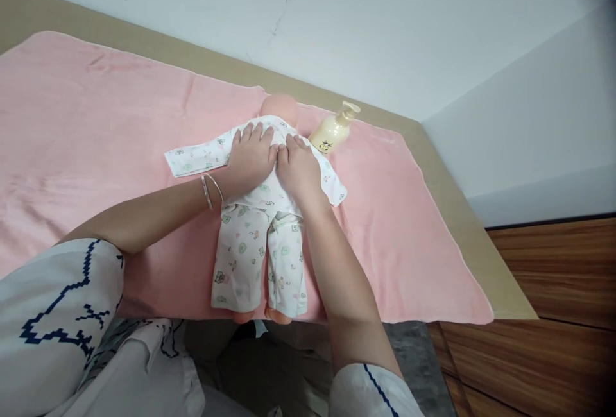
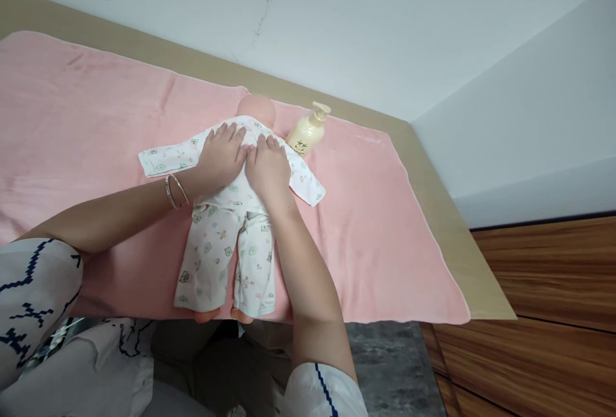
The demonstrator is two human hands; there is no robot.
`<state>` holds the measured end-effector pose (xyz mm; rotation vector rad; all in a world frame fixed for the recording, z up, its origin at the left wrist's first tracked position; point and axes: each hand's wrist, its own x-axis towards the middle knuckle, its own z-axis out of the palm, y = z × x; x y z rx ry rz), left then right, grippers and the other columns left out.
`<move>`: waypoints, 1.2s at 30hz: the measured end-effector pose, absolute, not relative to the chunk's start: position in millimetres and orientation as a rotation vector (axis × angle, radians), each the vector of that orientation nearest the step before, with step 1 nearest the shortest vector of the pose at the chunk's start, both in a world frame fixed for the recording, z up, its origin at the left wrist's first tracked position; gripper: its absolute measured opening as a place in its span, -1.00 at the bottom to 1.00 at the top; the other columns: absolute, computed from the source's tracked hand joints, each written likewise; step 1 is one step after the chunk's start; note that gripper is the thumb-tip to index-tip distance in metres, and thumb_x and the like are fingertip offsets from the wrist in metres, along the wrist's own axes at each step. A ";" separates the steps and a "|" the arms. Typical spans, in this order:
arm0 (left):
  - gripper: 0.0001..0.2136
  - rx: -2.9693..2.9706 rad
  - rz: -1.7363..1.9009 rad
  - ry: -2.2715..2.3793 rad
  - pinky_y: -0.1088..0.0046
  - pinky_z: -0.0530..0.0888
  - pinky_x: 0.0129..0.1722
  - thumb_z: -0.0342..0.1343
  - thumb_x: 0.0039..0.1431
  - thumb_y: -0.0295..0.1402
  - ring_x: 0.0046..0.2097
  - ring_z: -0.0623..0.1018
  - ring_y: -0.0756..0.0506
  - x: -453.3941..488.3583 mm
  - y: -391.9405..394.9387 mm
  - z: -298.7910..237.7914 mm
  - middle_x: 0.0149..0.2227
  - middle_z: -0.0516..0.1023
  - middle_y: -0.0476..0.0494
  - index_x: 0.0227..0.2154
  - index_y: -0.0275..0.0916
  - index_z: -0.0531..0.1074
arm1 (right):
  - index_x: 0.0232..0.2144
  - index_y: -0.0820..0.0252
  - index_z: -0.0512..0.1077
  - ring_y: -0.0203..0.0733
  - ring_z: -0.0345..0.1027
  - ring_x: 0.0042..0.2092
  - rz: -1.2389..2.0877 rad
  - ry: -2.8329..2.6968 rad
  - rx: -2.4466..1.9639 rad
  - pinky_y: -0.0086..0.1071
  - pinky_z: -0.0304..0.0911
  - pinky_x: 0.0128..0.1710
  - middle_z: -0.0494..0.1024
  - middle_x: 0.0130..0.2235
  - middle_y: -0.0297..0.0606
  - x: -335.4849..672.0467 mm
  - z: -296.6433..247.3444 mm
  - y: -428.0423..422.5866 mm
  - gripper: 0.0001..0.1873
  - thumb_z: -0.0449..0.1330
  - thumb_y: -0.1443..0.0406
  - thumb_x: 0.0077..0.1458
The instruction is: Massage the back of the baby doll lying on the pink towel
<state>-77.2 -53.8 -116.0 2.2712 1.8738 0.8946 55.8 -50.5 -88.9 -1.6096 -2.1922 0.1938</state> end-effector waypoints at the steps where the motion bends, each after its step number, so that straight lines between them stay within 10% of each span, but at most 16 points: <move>1: -0.53 2.314 0.923 1.861 -0.19 0.11 0.38 -0.17 0.39 -0.32 0.40 0.24 -0.41 -73.6 -59.7 -116.3 0.36 0.28 -0.45 0.28 -0.37 0.28 | 0.19 0.34 0.33 0.11 0.09 0.40 0.231 -2.192 -1.582 0.11 0.00 0.39 0.31 0.32 0.11 60.0 -91.6 -45.6 -0.49 -0.18 0.23 0.38; 15: -0.50 2.199 0.865 1.862 -0.17 0.08 0.40 -0.19 0.38 -0.31 0.42 0.19 -0.38 -85.9 -38.2 -114.2 0.37 0.27 -0.35 0.31 -0.36 0.25 | 0.33 0.57 0.13 0.21 -0.04 0.44 0.203 -2.320 -1.627 0.11 -0.11 0.43 0.17 0.38 0.23 53.3 -85.2 -54.7 -0.36 -0.13 0.23 0.36; 36: -0.53 2.250 0.944 1.710 -0.11 0.07 0.42 -0.20 0.34 -0.42 0.44 0.19 -0.28 -85.3 -41.0 -117.2 0.38 0.27 -0.24 0.24 -0.25 0.35 | 0.35 0.41 0.14 0.23 -0.07 0.45 0.290 -2.266 -1.623 0.23 -0.13 0.40 0.15 0.40 0.13 55.8 -88.1 -52.6 -0.36 -0.09 0.21 0.31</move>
